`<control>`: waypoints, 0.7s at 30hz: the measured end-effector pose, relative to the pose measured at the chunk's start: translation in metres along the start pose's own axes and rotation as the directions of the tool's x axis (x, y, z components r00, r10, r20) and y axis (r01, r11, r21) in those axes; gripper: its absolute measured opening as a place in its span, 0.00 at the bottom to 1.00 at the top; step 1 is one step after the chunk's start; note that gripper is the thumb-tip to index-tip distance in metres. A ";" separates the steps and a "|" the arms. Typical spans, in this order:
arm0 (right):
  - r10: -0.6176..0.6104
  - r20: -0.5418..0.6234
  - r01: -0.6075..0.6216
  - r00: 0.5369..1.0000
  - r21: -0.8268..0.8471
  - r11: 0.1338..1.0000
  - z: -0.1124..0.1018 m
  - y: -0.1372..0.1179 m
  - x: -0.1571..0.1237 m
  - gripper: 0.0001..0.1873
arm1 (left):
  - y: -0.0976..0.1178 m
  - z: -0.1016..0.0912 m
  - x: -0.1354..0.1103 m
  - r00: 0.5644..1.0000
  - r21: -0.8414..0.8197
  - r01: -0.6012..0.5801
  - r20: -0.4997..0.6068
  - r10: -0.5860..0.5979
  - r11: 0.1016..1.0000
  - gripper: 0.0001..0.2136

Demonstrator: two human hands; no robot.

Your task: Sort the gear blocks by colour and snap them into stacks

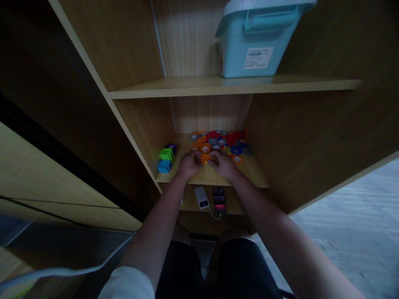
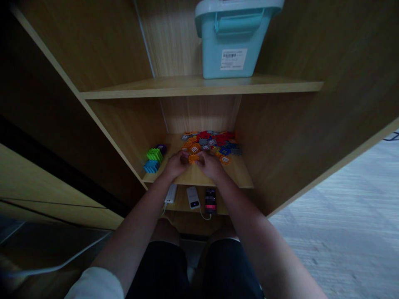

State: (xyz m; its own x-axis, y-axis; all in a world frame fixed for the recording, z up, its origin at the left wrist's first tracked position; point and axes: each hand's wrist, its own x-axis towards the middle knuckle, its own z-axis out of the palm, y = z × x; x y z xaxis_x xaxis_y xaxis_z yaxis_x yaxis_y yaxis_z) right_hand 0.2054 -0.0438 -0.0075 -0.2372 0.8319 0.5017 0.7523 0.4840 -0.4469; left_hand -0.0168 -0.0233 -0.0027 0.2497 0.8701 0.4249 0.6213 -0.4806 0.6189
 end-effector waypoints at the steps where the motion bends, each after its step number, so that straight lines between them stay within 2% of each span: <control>1: -0.002 0.001 0.002 1.000 0.001 1.000 0.000 -0.001 0.000 0.14 | 0.000 0.000 0.000 1.000 0.000 0.002 0.000 -0.002 1.000 0.18; 21: 0.005 0.009 -0.005 1.000 -0.011 1.000 -0.001 -0.003 -0.002 0.15 | -0.001 0.001 0.001 1.000 -0.050 0.007 -0.028 -0.009 0.999 0.17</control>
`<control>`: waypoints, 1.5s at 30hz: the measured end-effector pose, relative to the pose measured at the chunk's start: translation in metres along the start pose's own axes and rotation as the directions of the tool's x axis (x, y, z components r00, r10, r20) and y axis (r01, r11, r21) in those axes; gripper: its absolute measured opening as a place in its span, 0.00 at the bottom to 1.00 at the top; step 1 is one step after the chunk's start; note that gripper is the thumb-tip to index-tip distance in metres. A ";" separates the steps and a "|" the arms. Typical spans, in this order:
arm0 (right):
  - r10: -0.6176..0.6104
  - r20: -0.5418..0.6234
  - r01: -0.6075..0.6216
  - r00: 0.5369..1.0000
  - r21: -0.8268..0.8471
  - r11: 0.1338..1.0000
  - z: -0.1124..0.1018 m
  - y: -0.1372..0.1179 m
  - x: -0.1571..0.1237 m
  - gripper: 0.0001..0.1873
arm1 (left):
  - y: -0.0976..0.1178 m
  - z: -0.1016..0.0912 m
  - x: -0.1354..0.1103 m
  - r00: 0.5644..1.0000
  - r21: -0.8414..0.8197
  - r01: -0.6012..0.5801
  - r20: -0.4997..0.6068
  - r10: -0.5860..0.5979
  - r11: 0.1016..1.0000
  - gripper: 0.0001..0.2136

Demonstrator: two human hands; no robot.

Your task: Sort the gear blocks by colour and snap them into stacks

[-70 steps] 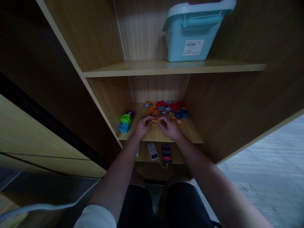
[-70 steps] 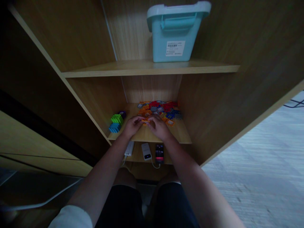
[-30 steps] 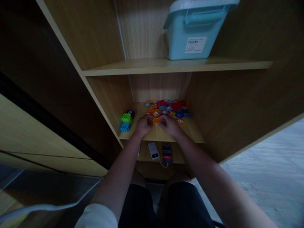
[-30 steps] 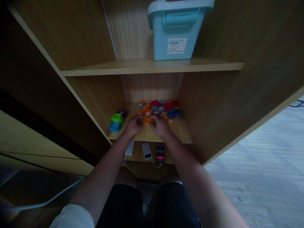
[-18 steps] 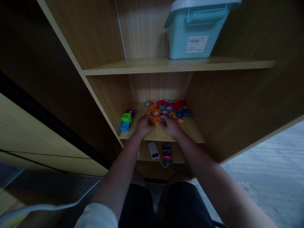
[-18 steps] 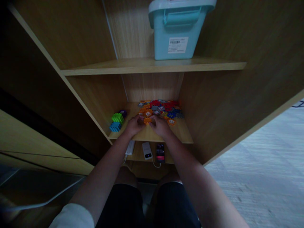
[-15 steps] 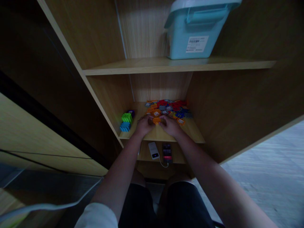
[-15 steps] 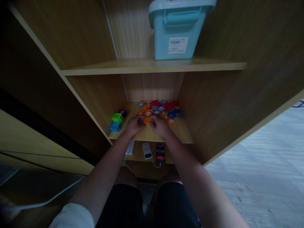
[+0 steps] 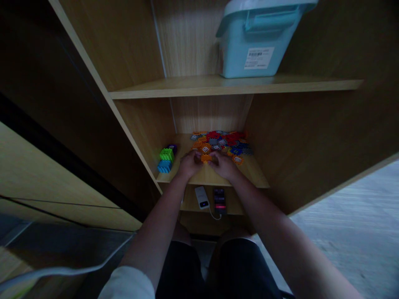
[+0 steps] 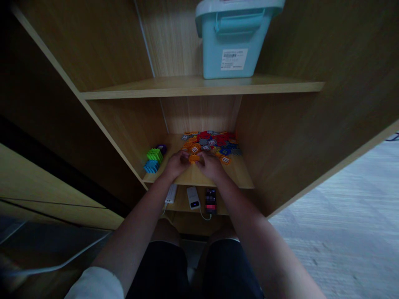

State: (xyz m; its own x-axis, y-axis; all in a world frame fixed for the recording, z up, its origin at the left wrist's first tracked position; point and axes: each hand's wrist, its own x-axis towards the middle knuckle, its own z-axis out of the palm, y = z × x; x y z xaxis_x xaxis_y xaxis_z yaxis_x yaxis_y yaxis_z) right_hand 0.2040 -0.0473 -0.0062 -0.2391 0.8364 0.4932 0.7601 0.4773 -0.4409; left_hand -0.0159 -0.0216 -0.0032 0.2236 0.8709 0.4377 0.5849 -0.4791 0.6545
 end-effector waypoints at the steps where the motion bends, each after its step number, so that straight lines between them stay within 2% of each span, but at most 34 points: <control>1: -0.003 0.000 0.003 1.000 -0.002 1.000 0.000 0.000 0.000 0.16 | 0.000 0.000 0.000 1.000 -0.010 0.001 0.001 -0.001 1.000 0.16; 22: -0.007 0.003 0.007 1.000 -0.011 1.000 -0.001 -0.002 0.001 0.15 | 0.007 -0.004 -0.002 0.999 -0.061 0.031 0.030 -0.029 0.998 0.15; 36: -0.011 0.014 0.011 1.000 -0.035 0.999 -0.002 -0.004 -0.001 0.15 | 0.008 -0.004 -0.002 1.000 -0.044 0.008 0.021 -0.007 0.999 0.14; 41: -0.026 -0.079 0.027 0.997 0.003 1.000 -0.004 -0.004 -0.001 0.13 | 0.005 -0.003 -0.001 0.999 -0.030 0.023 0.025 -0.023 0.999 0.14; 45: 0.055 -0.185 -0.054 0.981 0.012 0.998 -0.005 -0.002 -0.002 0.12 | 0.004 -0.001 -0.001 0.999 -0.043 0.022 0.024 -0.021 0.999 0.14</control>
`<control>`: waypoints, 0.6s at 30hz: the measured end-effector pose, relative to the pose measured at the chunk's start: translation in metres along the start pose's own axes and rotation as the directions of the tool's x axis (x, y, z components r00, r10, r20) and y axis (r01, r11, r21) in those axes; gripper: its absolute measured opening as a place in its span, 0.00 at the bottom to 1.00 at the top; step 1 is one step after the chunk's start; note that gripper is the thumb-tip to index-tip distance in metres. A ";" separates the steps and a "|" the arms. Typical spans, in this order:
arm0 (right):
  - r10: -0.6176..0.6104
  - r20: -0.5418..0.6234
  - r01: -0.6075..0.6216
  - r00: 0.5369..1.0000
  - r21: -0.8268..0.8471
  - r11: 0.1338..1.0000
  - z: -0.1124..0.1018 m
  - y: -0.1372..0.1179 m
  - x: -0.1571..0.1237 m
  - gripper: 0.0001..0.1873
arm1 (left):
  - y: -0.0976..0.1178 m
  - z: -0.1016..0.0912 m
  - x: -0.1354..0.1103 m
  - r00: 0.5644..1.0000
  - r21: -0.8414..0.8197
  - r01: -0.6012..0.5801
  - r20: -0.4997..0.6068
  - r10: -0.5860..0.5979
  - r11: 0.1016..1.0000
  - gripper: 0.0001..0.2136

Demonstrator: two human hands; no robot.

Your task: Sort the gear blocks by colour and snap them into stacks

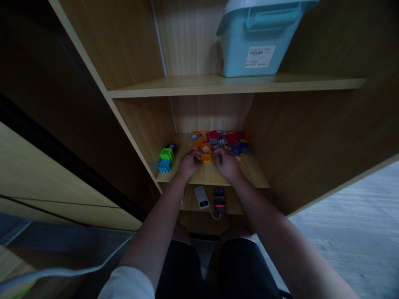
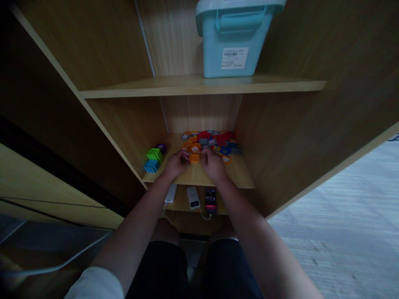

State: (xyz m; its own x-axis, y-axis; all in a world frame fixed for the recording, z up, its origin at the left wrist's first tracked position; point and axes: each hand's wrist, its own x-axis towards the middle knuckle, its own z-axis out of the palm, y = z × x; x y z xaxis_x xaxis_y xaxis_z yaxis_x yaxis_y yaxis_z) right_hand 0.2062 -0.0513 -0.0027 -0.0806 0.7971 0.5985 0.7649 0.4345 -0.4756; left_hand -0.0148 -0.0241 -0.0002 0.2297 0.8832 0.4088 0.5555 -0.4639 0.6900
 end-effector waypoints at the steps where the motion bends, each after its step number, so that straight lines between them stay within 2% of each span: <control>1: 0.014 0.000 -0.014 1.000 -0.006 1.000 0.000 0.000 0.000 0.13 | 0.000 0.000 0.000 1.000 -0.005 -0.001 0.000 0.001 1.000 0.15; 10: -0.052 0.086 0.047 0.995 0.063 0.997 -0.003 -0.008 -0.002 0.15 | 0.003 0.000 0.000 1.000 0.001 0.014 -0.003 -0.014 1.000 0.14; 18: -0.064 0.099 0.056 0.993 0.076 0.996 -0.002 -0.008 -0.003 0.15 | 0.003 0.000 0.000 1.000 0.004 0.025 0.002 -0.025 1.000 0.14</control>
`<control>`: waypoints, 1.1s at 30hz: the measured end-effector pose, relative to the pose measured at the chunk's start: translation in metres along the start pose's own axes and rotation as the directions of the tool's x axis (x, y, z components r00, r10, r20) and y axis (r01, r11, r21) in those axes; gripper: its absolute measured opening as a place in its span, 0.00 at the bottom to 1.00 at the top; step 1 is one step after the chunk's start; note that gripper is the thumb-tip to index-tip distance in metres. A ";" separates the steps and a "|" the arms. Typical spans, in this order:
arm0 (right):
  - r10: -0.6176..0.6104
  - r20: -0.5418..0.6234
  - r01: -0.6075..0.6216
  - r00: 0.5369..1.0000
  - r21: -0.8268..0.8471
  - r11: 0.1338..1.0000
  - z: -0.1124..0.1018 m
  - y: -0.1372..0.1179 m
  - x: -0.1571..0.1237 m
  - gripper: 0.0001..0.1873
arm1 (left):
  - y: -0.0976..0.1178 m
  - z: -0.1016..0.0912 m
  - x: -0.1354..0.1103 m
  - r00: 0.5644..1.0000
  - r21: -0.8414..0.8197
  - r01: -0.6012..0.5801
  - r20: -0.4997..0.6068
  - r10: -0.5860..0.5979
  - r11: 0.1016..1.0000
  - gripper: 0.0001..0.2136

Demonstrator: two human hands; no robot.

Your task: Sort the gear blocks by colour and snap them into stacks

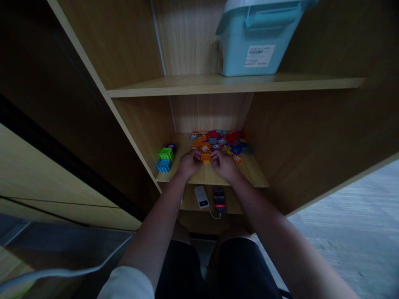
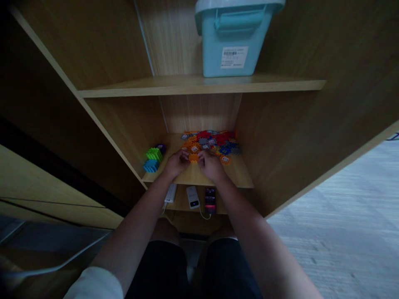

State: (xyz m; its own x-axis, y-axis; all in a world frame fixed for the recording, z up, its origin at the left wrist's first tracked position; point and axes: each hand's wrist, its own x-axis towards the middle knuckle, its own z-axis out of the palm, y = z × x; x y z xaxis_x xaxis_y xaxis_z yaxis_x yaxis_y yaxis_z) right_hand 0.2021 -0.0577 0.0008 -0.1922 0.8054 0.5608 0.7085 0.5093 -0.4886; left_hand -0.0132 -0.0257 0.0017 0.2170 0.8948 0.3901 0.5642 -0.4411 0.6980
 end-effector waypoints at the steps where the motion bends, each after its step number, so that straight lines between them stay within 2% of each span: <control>1: -0.002 0.002 0.002 1.000 0.005 1.000 0.000 0.000 0.000 0.15 | 0.000 0.000 0.000 1.000 0.003 -0.002 0.001 0.002 1.000 0.14; 11: -0.005 0.026 0.004 1.000 0.053 0.999 0.001 0.002 0.000 0.13 | -0.004 0.001 0.001 1.000 0.006 -0.022 0.004 0.022 1.000 0.14; 23: -0.013 0.019 0.013 1.000 0.012 1.000 -0.001 -0.002 0.000 0.14 | -0.001 0.000 0.000 1.000 0.004 -0.009 0.001 0.009 1.000 0.14; 25: 0.045 -0.008 -0.045 0.999 -0.093 0.995 -0.004 -0.005 -0.001 0.13 | 0.001 -0.001 -0.001 1.000 -0.008 -0.010 0.006 0.010 1.000 0.14; 27: 0.155 -0.095 -0.174 0.983 -0.245 0.954 -0.007 -0.010 -0.003 0.11 | 0.003 -0.002 -0.001 1.000 -0.011 -0.005 0.007 0.005 1.000 0.14; 30: 0.326 -0.269 -0.415 0.906 -0.417 0.809 -0.010 -0.017 -0.008 0.14 | 0.003 -0.002 -0.001 1.000 -0.014 0.019 -0.006 -0.019 1.000 0.14; 33: 0.455 -0.316 -0.554 0.832 -0.477 0.682 -0.010 -0.021 -0.010 0.19 | 0.002 0.000 0.000 0.999 -0.026 0.041 -0.022 -0.042 0.999 0.14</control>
State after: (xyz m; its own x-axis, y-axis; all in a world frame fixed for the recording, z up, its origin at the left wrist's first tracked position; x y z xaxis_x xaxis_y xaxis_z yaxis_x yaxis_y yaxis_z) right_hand 0.1960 -0.0796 0.0119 0.3775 0.8062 0.4556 0.9136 -0.2437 -0.3256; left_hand -0.0125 -0.0270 0.0032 0.1760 0.9108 0.3735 0.5514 -0.4055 0.7290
